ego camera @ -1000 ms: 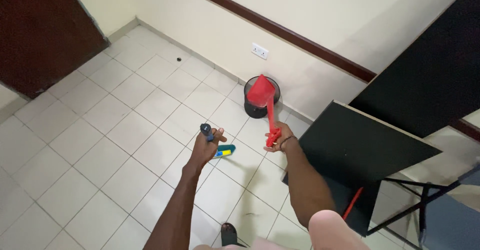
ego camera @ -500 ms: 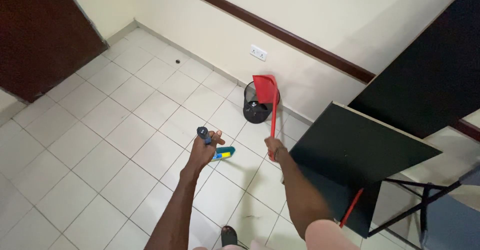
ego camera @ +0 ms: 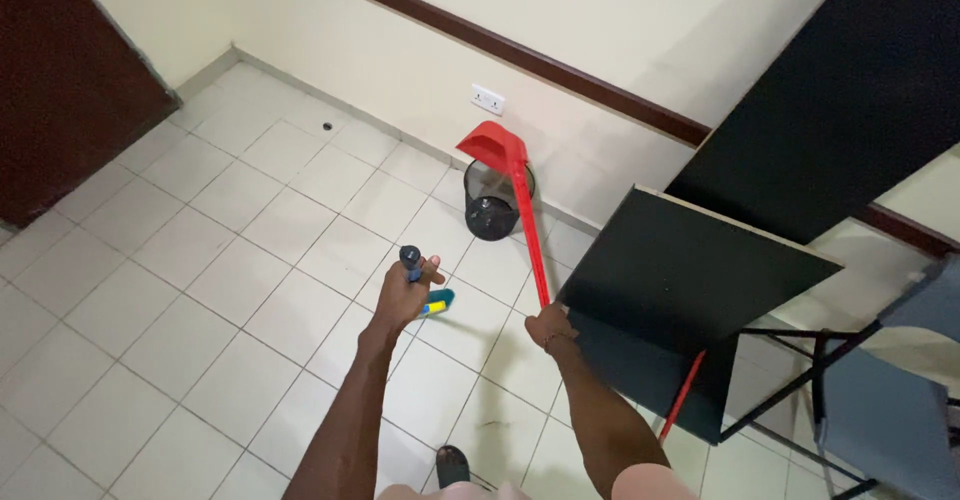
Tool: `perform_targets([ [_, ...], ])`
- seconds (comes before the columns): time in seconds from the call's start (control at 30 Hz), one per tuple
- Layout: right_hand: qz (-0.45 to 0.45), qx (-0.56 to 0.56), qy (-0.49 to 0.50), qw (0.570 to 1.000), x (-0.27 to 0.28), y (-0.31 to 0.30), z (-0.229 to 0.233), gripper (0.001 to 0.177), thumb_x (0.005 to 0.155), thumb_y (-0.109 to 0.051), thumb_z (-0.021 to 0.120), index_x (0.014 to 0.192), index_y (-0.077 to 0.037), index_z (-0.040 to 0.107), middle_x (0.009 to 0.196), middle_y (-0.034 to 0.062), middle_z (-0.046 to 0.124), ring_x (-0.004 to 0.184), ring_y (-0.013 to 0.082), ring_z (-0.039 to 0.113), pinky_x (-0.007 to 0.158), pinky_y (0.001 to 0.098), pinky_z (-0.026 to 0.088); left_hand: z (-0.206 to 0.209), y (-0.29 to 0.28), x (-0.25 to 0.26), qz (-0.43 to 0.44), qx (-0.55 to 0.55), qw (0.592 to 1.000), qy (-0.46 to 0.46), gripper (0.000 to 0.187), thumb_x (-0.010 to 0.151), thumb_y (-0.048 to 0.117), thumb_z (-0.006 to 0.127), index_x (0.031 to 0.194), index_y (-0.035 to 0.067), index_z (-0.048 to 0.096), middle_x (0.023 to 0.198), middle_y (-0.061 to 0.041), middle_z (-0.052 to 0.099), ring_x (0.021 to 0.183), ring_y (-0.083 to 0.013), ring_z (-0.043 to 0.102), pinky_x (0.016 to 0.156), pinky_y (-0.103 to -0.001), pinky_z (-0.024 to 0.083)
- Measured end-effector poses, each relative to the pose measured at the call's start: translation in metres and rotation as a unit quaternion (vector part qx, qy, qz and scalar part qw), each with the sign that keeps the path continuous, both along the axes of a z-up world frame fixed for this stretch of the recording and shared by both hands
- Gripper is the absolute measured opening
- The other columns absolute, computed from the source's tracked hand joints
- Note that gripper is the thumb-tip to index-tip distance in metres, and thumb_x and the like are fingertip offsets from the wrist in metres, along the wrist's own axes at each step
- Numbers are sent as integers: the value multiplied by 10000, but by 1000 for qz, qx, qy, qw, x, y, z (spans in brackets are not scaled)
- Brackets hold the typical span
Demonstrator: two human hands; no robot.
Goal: The recorder uses a broom and dustpan to sweep debris from a tiled floor into the dustpan and then empties it into a trash can.
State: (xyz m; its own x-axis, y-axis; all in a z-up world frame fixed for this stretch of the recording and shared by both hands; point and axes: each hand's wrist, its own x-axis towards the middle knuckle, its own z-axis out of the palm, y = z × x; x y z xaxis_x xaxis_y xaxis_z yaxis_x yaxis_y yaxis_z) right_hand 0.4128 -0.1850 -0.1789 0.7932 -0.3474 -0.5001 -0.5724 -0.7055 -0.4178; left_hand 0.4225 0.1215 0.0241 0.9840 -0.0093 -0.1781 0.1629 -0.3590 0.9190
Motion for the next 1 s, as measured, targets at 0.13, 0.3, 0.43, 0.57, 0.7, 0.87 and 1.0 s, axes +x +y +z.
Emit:
perform_targets([
  [0.13,-2,-39,41,998,-22,6,16,640,858,-292,638,1354,56,433,1340,249,619,1240,377,626,1095,562,411,-4,0,-8,-4,14,1000,-6,520,983,486,581,844,7,726,800,-112,765,755,-199,673,732,-383,531],
  [0.3,24,-90,65,994,-45,-4,-19,619,886,-332,622,1348,32,429,1336,222,604,1263,332,598,1114,579,392,-15,2,-16,7,2,1000,-2,520,975,476,594,838,-5,737,794,-113,767,733,-214,671,713,-390,532],
  [0.43,70,-91,-3,993,-43,-9,-32,726,897,-380,618,1340,147,386,1336,327,570,1255,384,595,1049,507,477,-29,13,-17,3,21,998,-52,518,985,477,593,829,13,763,771,-118,749,739,-202,677,720,-383,523],
  [0.57,-4,-17,9,1000,-35,-12,14,776,870,-323,629,1407,157,341,1342,324,595,1245,420,611,1054,533,469,-18,1,-14,-6,31,999,-36,538,983,482,596,805,11,785,710,-170,697,696,-246,655,696,-404,523],
  [0.7,9,-19,7,1000,-22,-21,19,673,858,-321,631,1344,111,457,1311,353,603,1229,451,618,1059,480,501,-27,-8,-17,-6,15,999,-35,554,968,490,604,787,0,792,708,-154,714,704,-239,671,711,-397,534],
  [0.87,377,-218,-137,889,64,-101,-113,302,953,-324,564,1025,-97,751,1058,231,722,959,406,728,873,521,570,-25,-17,-17,-11,14,999,-33,526,961,484,619,813,2,766,765,-129,762,748,-216,714,746,-379,542],
  [1.0,-45,190,-48,980,42,-89,76,365,990,-398,621,834,-69,638,692,73,594,600,195,567,522,377,449,-14,-25,-20,-9,0,1000,-30,526,956,487,622,826,-9,740,777,-142,774,751,-228,721,741,-386,550],
])
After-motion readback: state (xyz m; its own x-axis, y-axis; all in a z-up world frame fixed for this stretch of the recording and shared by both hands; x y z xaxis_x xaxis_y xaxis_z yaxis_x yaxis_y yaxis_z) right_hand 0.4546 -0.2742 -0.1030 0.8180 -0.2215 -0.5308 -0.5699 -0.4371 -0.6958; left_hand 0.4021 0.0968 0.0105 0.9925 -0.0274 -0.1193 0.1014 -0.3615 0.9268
